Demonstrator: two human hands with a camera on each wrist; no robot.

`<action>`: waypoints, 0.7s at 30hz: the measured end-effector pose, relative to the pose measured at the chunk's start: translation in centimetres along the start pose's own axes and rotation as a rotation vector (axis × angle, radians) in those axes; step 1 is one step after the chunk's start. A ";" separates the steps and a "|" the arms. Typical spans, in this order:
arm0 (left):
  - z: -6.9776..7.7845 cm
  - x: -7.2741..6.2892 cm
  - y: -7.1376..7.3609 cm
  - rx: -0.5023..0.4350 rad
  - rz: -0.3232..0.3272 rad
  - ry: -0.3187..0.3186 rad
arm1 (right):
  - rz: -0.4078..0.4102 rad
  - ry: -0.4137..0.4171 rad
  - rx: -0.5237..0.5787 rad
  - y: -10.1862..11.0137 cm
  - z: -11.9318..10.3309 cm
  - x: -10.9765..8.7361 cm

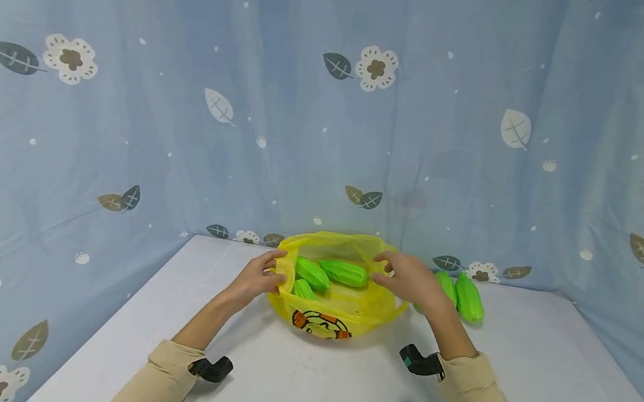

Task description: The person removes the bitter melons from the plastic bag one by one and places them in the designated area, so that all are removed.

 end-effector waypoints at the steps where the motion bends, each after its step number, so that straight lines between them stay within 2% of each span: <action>1: 0.0 0.0 0.0 0.002 -0.001 -0.002 | -0.001 0.002 -0.010 -0.1 -0.3 0.3; 14: 0.4 -0.3 -0.2 0.010 -0.004 -0.013 | -0.111 0.000 -0.079 -1.8 -3.6 2.7; 21: 0.4 -0.6 -0.5 0.001 -0.002 -0.012 | -0.170 0.005 -0.058 -2.4 -5.1 3.6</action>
Point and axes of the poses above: each hand's wrist, its own x-axis towards the middle knuckle, its own y-axis out of the back of the hand, z = x × y, the point moved 3 cm from there along x, towards the middle knuckle, and after that the axes turned 15 degrees about -z, right-handed, at the moved point
